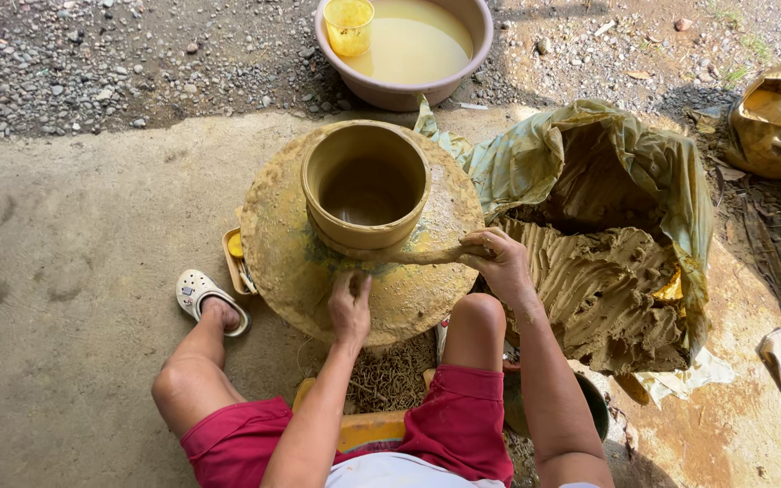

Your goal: The person rolls a long coil of clay and wraps it around the base of a ceramic vessel on a pottery wheel, then presses and smooths the coil into the existing clay body by hand.

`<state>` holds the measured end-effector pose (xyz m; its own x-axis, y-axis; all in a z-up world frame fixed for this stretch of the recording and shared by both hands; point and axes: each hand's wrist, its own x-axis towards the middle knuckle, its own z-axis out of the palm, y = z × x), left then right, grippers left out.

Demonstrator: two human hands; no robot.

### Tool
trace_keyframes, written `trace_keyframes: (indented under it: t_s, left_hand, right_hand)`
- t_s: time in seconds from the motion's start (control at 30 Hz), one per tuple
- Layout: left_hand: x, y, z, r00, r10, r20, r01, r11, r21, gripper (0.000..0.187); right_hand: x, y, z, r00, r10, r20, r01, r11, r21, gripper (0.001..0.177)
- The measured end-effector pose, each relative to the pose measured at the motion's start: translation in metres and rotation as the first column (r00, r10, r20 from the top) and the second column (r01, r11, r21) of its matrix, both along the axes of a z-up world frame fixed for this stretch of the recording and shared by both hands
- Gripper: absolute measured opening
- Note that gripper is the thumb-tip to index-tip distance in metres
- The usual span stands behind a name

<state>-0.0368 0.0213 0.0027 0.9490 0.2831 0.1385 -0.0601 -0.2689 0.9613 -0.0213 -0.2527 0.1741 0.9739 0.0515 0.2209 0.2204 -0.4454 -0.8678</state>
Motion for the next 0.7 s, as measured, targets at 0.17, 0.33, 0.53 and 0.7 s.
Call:
trace_keyframes:
  t_s: [0.17, 0.33, 0.53, 0.7]
  left_hand:
    - [0.038, -0.011, 0.006, 0.999, -0.041, 0.02, 0.042, 0.671, -0.74, 0.011]
    - [0.053, -0.007, -0.005, 0.999, 0.009, 0.037, 0.019, 0.735, -0.677, 0.011]
    - [0.039, 0.005, 0.013, 0.989, 0.034, -0.141, -0.104, 0.843, -0.527, 0.016]
    - [0.031, 0.003, 0.013, 0.997, 0.048, -0.061, -0.077, 0.699, -0.711, 0.027]
  right_hand:
    - [0.003, 0.008, -0.005, 0.998, 0.015, 0.065, -0.013, 0.999, -0.038, 0.031]
    - [-0.002, 0.016, -0.008, 1.0, 0.004, 0.03, -0.003, 0.999, -0.034, 0.031]
    - [-0.003, 0.027, -0.01, 0.999, 0.029, 0.025, -0.03, 0.999, 0.032, 0.029]
    - [-0.003, 0.033, -0.017, 0.994, 0.108, 0.029, -0.111, 0.983, 0.145, 0.027]
